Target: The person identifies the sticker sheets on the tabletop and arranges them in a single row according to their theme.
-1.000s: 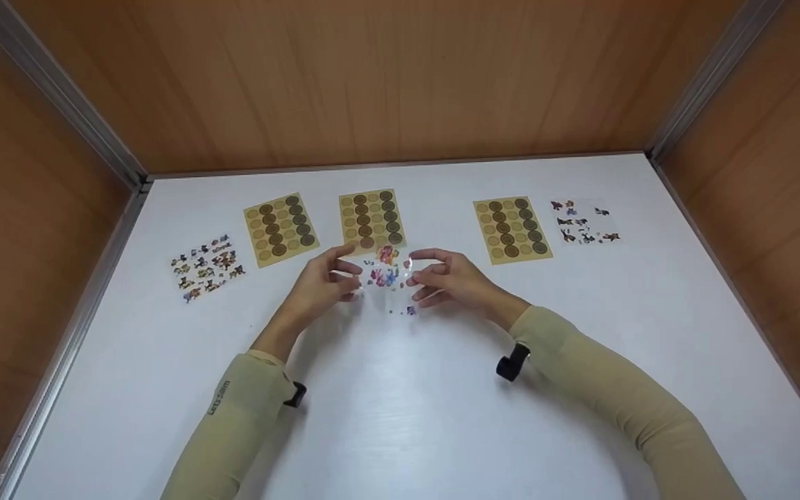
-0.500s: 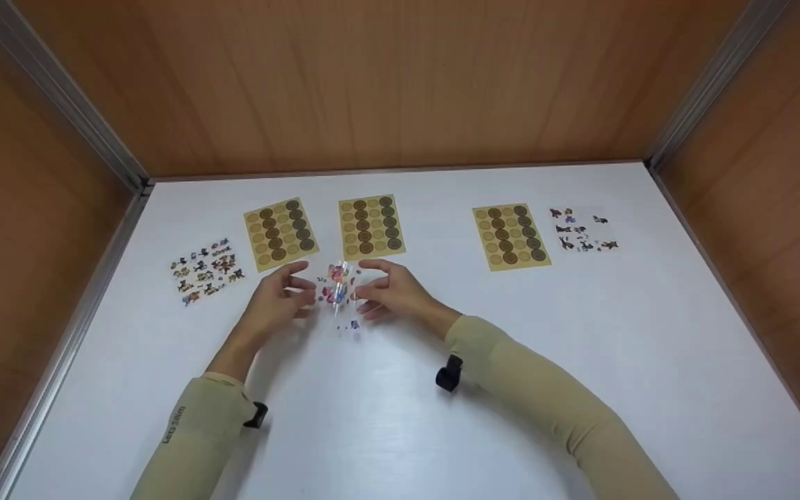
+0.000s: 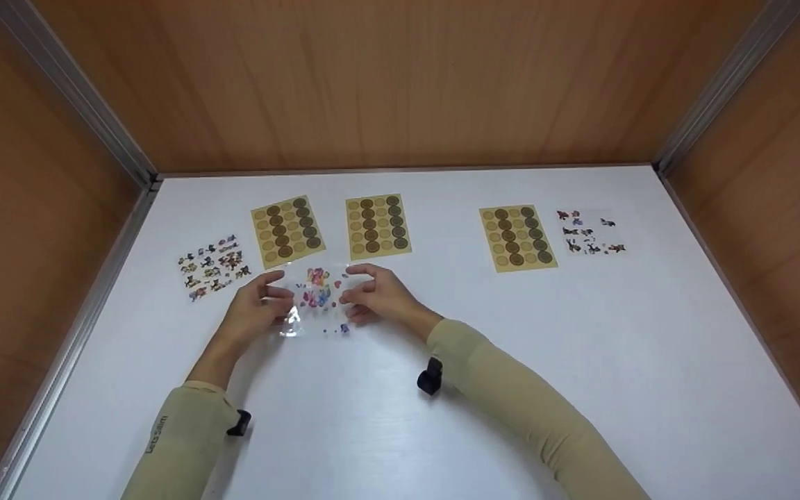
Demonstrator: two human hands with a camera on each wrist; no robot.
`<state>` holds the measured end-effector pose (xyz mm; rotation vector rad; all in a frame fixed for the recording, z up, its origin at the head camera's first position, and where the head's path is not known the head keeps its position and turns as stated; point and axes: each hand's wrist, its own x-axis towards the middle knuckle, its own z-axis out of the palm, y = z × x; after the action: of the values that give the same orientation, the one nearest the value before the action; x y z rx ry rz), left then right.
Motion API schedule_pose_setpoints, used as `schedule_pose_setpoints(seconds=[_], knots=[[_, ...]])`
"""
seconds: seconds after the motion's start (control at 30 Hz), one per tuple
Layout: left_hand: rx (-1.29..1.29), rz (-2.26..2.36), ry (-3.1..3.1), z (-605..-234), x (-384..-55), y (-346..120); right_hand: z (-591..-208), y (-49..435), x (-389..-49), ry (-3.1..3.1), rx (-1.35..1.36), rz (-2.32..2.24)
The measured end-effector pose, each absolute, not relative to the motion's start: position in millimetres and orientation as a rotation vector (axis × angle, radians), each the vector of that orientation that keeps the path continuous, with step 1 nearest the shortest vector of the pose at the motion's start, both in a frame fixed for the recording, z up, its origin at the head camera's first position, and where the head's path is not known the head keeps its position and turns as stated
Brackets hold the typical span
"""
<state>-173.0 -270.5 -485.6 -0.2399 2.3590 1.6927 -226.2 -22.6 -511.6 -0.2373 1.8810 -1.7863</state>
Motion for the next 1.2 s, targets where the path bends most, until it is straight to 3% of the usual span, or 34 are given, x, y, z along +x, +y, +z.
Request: schedule_pose_setpoints(seconds=[0.67, 1.2], knots=[[-0.252, 1.637, 2.413, -494.9, -156.9, -293.8, -511.1, -41.9, -216.8, 2.105, -0.464, -1.562], [-0.303, 1.237, 2.666, -493.9, -157.4, -296.6, -514.5, -48.5, -218.7, 2.257, -0.616, -1.366]])
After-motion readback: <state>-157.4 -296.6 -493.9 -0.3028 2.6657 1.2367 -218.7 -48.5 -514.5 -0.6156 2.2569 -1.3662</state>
